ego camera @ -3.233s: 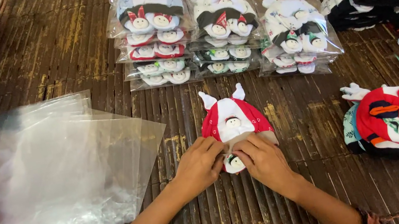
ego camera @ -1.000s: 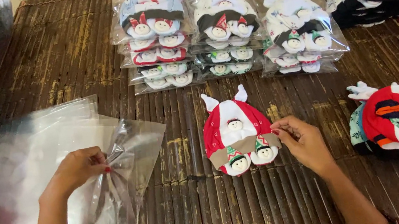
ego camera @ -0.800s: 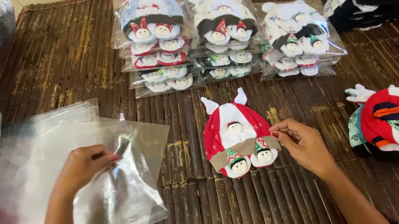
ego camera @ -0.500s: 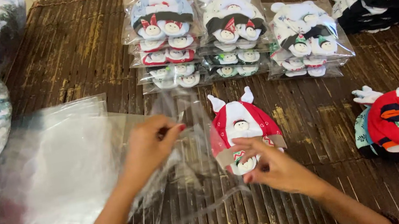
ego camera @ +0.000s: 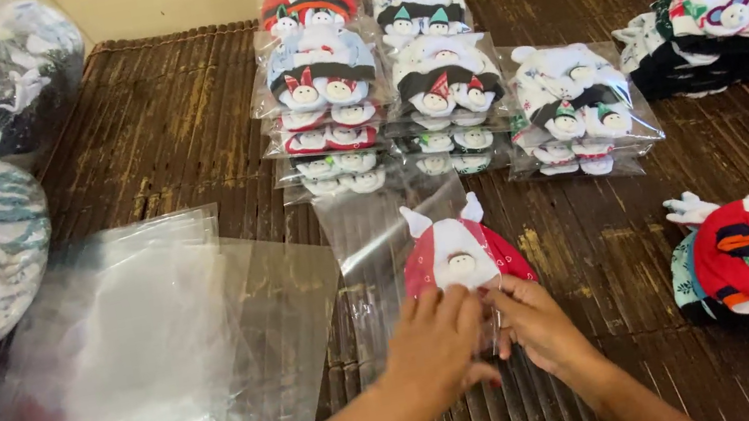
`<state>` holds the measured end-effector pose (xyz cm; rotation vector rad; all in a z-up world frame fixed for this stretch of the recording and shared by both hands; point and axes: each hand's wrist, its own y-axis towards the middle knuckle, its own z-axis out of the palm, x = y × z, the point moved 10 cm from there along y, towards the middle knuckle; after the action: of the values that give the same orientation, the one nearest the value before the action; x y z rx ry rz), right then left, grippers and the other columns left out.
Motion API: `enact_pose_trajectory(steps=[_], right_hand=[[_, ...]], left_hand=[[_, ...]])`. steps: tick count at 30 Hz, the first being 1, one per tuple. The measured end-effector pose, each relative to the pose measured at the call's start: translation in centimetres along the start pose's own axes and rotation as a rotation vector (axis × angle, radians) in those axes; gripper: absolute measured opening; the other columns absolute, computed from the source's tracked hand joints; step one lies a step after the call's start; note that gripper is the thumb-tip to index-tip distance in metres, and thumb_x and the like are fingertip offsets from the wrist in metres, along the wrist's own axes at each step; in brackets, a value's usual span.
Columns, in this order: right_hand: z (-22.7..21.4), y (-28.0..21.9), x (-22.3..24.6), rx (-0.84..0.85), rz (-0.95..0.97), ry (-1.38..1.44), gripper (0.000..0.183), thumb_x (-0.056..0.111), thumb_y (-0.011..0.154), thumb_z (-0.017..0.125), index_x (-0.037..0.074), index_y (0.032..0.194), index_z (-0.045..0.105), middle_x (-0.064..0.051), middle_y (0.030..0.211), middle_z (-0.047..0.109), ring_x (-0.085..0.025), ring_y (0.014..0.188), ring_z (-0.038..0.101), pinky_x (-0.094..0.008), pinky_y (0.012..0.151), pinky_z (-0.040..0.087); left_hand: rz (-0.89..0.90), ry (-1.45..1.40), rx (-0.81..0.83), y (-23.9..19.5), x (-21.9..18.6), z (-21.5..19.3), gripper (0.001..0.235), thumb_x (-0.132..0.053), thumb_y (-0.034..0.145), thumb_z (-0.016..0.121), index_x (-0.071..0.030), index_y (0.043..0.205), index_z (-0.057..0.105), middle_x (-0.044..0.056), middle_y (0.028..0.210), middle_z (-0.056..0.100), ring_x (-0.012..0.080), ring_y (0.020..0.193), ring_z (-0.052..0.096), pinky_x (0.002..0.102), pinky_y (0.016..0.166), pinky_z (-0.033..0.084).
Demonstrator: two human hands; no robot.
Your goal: Packaging small fabric items into clear plastic bags
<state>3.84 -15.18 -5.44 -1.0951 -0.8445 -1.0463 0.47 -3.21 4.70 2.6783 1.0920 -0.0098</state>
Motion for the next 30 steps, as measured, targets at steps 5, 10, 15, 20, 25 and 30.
enact_pose_trajectory(steps=[5, 10, 15, 20, 25, 30], right_hand=[[-0.9, -0.2, 0.9, -0.035, -0.053, 0.084, 0.022, 0.016, 0.095, 0.068, -0.005, 0.096, 0.062, -0.017, 0.077, 0.065, -0.020, 0.051, 0.065, -0.026, 0.029, 0.047], [-1.6, -0.1, 1.1, -0.058, -0.033, 0.056, 0.020, 0.012, 0.096, 0.065, -0.007, 0.102, 0.062, -0.024, 0.083, 0.072, -0.025, 0.049, 0.069, -0.024, 0.026, 0.042], [-4.2, 0.1, 3.8, -0.108, -0.174, -0.290, 0.029, 0.010, 0.105, 0.045, -0.004, 0.114, 0.069, -0.022, 0.081, 0.070, -0.021, 0.049, 0.062, -0.026, 0.030, 0.049], [-4.5, -0.7, 8.4, -0.463, -0.287, -1.436, 0.047, 0.050, 0.098, 0.058, 0.007, 0.111, 0.070, -0.019, 0.105, 0.064, -0.046, 0.102, 0.066, -0.052, 0.090, 0.054], [-5.1, 2.8, 4.2, -0.322, -0.209, -1.155, 0.052, 0.046, 0.086, 0.074, -0.001, 0.108, 0.067, -0.021, 0.099, 0.057, -0.046, 0.098, 0.064, -0.051, 0.085, 0.053], [-4.7, 1.7, 3.3, -0.351, -0.139, -0.646, 0.043, 0.025, 0.072, 0.084, 0.000, 0.102, 0.067, -0.015, 0.083, 0.054, -0.030, 0.071, 0.063, -0.034, 0.052, 0.055]], left_hand=[[0.058, 0.037, -0.161, -0.6, -1.1, 1.2, 0.051, -0.005, 0.072, 0.072, -0.001, 0.119, 0.051, 0.014, 0.106, 0.050, 0.0284, 0.093, 0.049, 0.042, 0.085, 0.041], [0.029, -0.114, -0.251, -0.3, 1.1, -2.0, 0.031, 0.008, 0.072, 0.072, 0.002, 0.101, 0.062, 0.015, 0.090, 0.063, 0.0244, 0.072, 0.063, 0.033, 0.058, 0.057], [-0.003, -0.257, -0.407, 0.3, 4.3, -3.3, 0.008, 0.010, 0.087, 0.063, 0.003, 0.086, 0.063, 0.019, 0.080, 0.069, 0.0220, 0.055, 0.063, 0.028, 0.040, 0.057], [-0.317, -0.553, -0.369, 0.1, 8.8, -5.3, 0.010, -0.010, 0.085, 0.071, -0.011, 0.095, 0.070, 0.015, 0.080, 0.069, 0.0421, 0.071, 0.072, 0.048, 0.056, 0.056], [-0.315, -0.639, -0.541, -0.5, 9.7, -7.5, 0.005, -0.005, 0.088, 0.071, -0.007, 0.092, 0.071, 0.015, 0.078, 0.071, 0.0392, 0.069, 0.072, 0.040, 0.056, 0.057], [-0.269, -0.532, -0.602, -0.4, 8.1, -9.7, 0.003, -0.006, 0.089, 0.073, -0.006, 0.087, 0.070, 0.012, 0.075, 0.066, 0.0339, 0.070, 0.072, 0.035, 0.054, 0.056]])
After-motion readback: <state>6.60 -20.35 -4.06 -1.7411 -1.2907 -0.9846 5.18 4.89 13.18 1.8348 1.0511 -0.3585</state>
